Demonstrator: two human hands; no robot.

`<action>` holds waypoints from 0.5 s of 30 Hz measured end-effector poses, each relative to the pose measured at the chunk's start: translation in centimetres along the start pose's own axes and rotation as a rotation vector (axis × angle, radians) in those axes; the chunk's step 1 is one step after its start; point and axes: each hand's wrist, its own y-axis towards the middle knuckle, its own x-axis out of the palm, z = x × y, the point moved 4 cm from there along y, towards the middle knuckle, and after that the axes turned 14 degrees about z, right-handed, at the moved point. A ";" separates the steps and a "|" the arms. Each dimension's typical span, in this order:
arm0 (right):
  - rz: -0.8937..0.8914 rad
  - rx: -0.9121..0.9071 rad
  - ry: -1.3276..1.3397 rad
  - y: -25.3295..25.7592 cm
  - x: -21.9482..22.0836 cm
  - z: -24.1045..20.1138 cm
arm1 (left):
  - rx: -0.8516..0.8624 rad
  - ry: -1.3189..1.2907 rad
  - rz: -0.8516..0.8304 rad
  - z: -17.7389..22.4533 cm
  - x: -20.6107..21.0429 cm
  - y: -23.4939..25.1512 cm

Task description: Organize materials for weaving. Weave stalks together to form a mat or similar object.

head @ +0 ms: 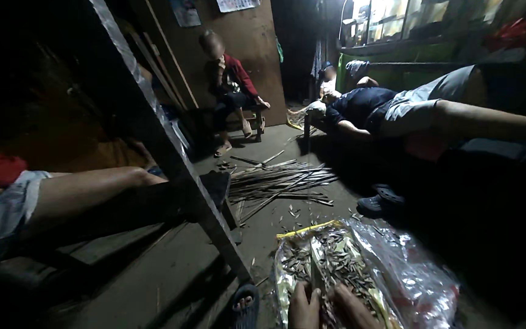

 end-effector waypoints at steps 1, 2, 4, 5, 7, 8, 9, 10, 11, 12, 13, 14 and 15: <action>-0.004 0.002 0.002 0.0 0.1 0.0 | -0.011 -0.025 0.017 0.0 -0.1 0.3; -0.009 0.009 0.016 0.0 0.2 0.0 | -0.029 -0.051 0.029 -0.2 -0.2 0.6; -0.013 0.043 0.072 -0.1 0.3 -0.1 | -0.071 -0.110 0.049 -0.2 -0.5 0.8; -0.016 0.056 0.089 -0.1 0.3 -0.3 | -0.088 -0.131 0.055 -0.2 -0.6 1.0; -0.033 0.066 0.098 0.0 0.2 -0.4 | -0.107 -0.154 0.058 -0.3 -0.6 1.2; -0.046 0.077 0.110 0.1 0.1 -0.5 | -0.108 -0.158 0.057 -0.2 -0.5 1.3; -0.060 0.086 0.126 0.1 0.1 -0.5 | -0.113 -0.166 0.055 -0.2 -0.5 1.2; -0.076 0.092 0.140 0.0 0.1 -0.5 | -0.116 -0.170 0.052 -0.2 -0.4 1.2; -0.092 0.088 0.155 -0.1 0.2 -0.5 | -0.121 -0.173 0.043 -0.1 -0.2 1.1; -0.103 0.072 0.175 -0.1 0.3 -0.5 | -0.125 -0.174 0.032 -0.1 -0.1 1.0; -0.104 0.054 0.206 -0.2 0.5 -0.5 | -0.123 -0.165 0.023 0.0 0.1 0.9; -0.106 0.043 0.239 -0.3 0.7 -0.4 | -0.114 -0.153 0.013 0.1 0.3 0.7; -0.100 0.038 0.262 -0.3 0.7 -0.6 | -0.094 -0.135 0.013 0.3 0.4 0.6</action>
